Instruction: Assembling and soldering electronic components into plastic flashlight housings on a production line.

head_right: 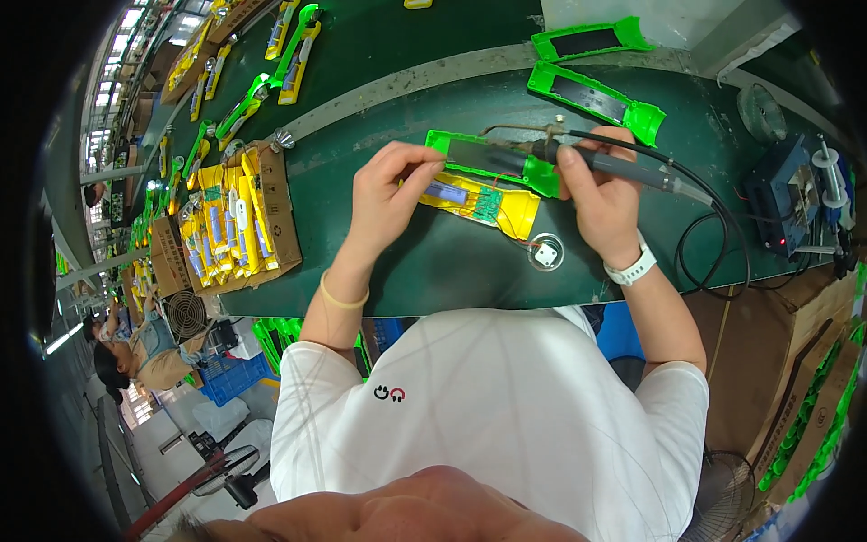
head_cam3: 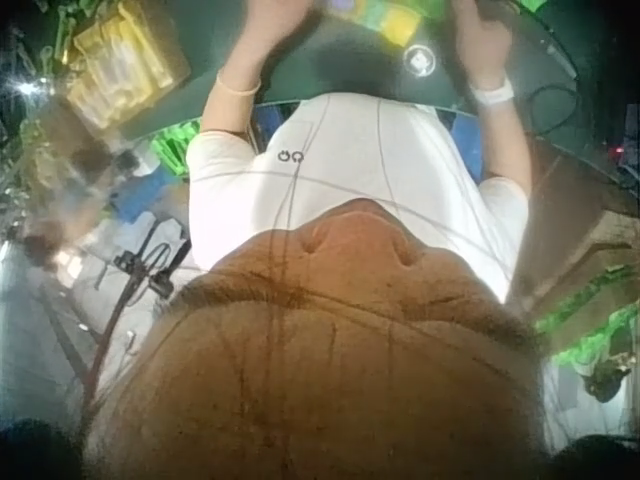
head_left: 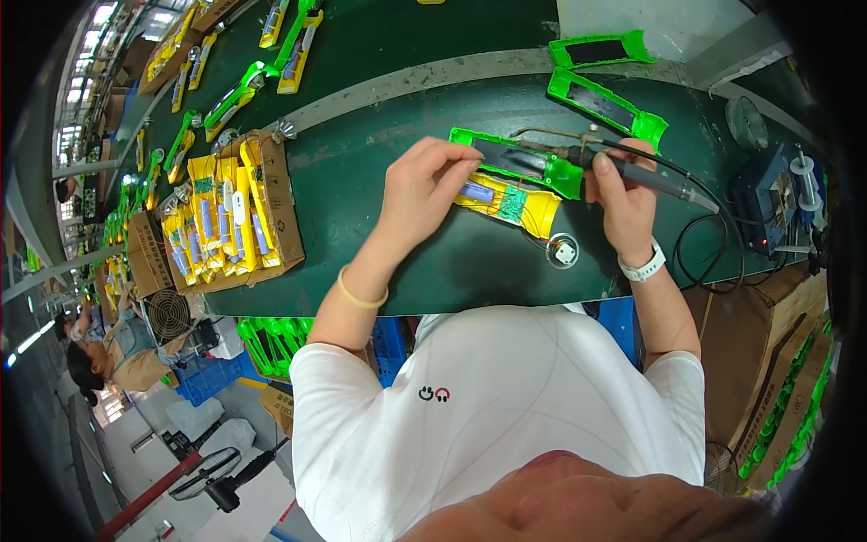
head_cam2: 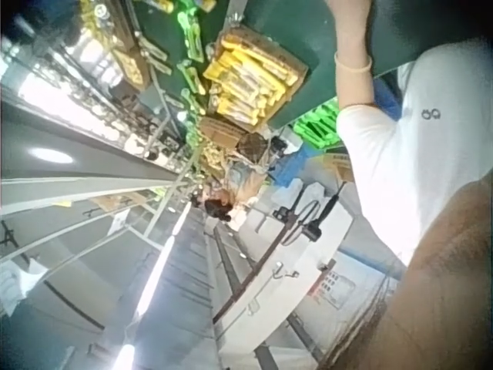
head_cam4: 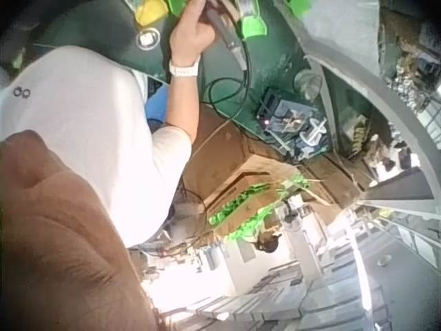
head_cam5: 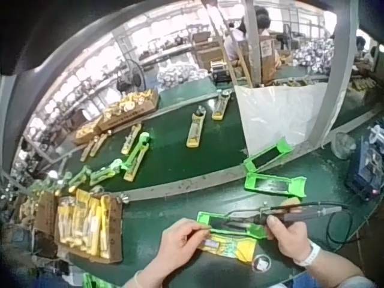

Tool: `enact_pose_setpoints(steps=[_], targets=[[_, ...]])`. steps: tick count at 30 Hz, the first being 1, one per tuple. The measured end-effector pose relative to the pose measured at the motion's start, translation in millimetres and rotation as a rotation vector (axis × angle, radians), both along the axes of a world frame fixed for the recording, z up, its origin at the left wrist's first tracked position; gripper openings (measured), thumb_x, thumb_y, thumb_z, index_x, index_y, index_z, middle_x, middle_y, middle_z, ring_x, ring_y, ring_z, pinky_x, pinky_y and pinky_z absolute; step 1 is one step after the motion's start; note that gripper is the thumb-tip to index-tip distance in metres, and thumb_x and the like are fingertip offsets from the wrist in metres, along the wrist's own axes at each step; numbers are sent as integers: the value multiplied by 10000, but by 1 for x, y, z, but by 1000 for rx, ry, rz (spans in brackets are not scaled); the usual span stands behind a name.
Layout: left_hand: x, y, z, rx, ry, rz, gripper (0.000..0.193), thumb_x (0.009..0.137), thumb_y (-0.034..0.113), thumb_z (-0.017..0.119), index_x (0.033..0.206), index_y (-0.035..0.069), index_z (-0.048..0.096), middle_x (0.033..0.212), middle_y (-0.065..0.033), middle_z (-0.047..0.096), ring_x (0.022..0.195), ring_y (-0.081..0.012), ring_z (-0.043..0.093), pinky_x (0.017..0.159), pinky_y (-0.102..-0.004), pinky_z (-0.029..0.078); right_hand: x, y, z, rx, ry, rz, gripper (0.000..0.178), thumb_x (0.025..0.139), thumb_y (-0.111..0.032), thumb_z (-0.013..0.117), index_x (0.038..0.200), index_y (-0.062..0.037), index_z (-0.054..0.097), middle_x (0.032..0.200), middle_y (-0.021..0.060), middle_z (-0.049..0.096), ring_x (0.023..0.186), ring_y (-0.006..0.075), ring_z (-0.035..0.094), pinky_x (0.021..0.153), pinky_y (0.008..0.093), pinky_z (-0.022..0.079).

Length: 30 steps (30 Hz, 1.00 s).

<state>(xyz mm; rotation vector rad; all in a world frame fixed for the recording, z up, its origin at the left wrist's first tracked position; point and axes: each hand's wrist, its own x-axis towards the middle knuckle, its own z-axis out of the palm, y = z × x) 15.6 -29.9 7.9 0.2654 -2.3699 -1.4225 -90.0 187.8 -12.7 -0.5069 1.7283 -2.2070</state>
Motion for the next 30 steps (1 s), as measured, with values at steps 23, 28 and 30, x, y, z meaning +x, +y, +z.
enact_pose_setpoints(steps=[23,28,30], targets=[[-28,-16,-6,-785,-210,-308,38,708,25,607,742,8,602,805,-121,494,751,-259,529,667,-333,466,8,-25,-16,128,6,117,227,846,-69,578,967,-43,387,714,51,528,558,99,528,511,213,424],[-28,-13,-5,-786,-238,-292,35,716,33,611,743,12,605,817,-119,502,760,-256,536,674,-328,471,-6,11,6,63,-93,-83,185,877,-151,554,950,-62,409,643,50,542,486,84,509,408,184,359],[-27,-13,-5,-788,-250,-282,34,727,41,616,747,15,607,827,-114,506,759,-253,540,682,-325,476,-20,23,16,16,-119,-284,174,907,-233,496,945,-84,414,621,47,546,461,74,500,397,162,323]])
